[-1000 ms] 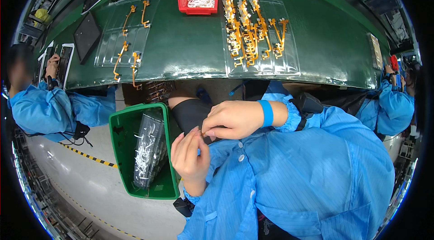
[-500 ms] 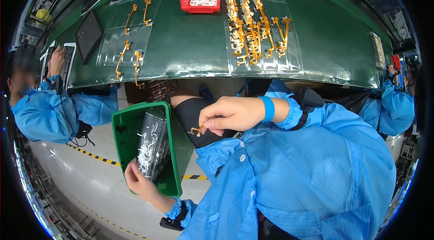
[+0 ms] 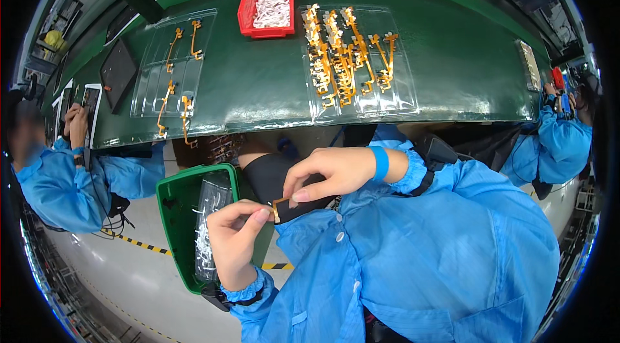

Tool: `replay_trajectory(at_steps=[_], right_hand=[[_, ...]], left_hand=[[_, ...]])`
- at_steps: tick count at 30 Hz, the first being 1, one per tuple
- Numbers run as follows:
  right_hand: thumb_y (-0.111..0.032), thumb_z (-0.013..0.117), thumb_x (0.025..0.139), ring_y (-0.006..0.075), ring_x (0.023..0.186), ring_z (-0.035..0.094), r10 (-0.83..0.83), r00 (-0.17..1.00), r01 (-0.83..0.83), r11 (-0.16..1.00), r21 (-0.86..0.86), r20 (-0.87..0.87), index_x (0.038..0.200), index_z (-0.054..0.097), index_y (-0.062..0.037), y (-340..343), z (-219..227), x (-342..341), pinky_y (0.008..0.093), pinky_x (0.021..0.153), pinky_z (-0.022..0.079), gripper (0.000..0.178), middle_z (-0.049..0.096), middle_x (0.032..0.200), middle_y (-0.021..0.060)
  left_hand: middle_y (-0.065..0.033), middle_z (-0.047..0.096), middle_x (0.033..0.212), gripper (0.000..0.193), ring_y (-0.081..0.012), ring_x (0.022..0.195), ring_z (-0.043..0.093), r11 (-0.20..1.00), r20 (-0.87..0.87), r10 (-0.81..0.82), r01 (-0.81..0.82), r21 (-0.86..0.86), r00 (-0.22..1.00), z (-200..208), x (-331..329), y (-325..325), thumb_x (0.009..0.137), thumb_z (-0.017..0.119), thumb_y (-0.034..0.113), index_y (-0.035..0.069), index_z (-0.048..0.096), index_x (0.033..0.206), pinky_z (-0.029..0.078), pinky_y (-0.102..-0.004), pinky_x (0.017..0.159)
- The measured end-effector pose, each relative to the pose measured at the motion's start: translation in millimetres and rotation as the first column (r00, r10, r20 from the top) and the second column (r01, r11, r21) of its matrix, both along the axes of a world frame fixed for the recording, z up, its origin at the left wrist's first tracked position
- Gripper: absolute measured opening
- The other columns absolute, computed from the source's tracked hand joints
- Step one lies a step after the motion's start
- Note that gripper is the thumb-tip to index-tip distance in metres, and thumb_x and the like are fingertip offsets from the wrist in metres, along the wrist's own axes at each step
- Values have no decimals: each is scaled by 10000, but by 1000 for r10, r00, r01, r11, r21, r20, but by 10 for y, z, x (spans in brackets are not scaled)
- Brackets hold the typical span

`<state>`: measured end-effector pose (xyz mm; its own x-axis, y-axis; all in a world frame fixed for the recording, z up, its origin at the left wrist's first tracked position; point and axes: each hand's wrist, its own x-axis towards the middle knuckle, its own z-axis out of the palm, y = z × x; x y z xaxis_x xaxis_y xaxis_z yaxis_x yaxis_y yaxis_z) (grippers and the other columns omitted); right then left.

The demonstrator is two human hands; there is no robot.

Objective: The person is manually assembling small electronic components on an assembly line.

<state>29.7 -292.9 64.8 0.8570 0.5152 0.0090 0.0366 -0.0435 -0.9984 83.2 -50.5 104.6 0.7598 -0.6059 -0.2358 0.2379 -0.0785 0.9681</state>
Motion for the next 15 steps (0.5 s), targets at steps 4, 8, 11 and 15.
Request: replay_trajectory(at_steps=[4,8,11,15], right_hand=[[-213,601,957,215,1027,649,183,938,-17,873,488,-294,1165,577,42,-107,-190,-64,350,941,500,330,665,1112,144],[-158,593,955,196,1040,627,283,913,-63,809,584,-294,1154,590,34,-102,-331,-135,327,927,482,276,659,1103,138],[-172,607,951,148,1000,597,342,889,-72,763,643,-306,1135,602,16,-32,-416,-205,289,890,466,264,643,1059,86],[-295,586,970,122,1010,571,-34,883,215,916,339,-469,1079,594,-25,146,-603,-177,276,875,460,291,625,1055,53]], left_hand=[[-162,689,822,119,-217,706,679,971,-99,40,-62,-233,994,-160,-20,56,857,691,43,-73,685,882,551,-305,691],[-158,680,819,149,-262,714,688,884,-314,121,-246,-398,942,-378,-183,171,905,654,97,-51,659,923,570,-375,692],[-153,689,846,171,-271,729,684,820,-433,153,-359,-446,888,-473,-326,250,923,635,132,-35,651,957,567,-394,711],[-142,698,870,172,-269,736,676,796,-481,184,-417,-439,857,-489,-473,250,931,637,170,10,656,992,561,-393,724]])
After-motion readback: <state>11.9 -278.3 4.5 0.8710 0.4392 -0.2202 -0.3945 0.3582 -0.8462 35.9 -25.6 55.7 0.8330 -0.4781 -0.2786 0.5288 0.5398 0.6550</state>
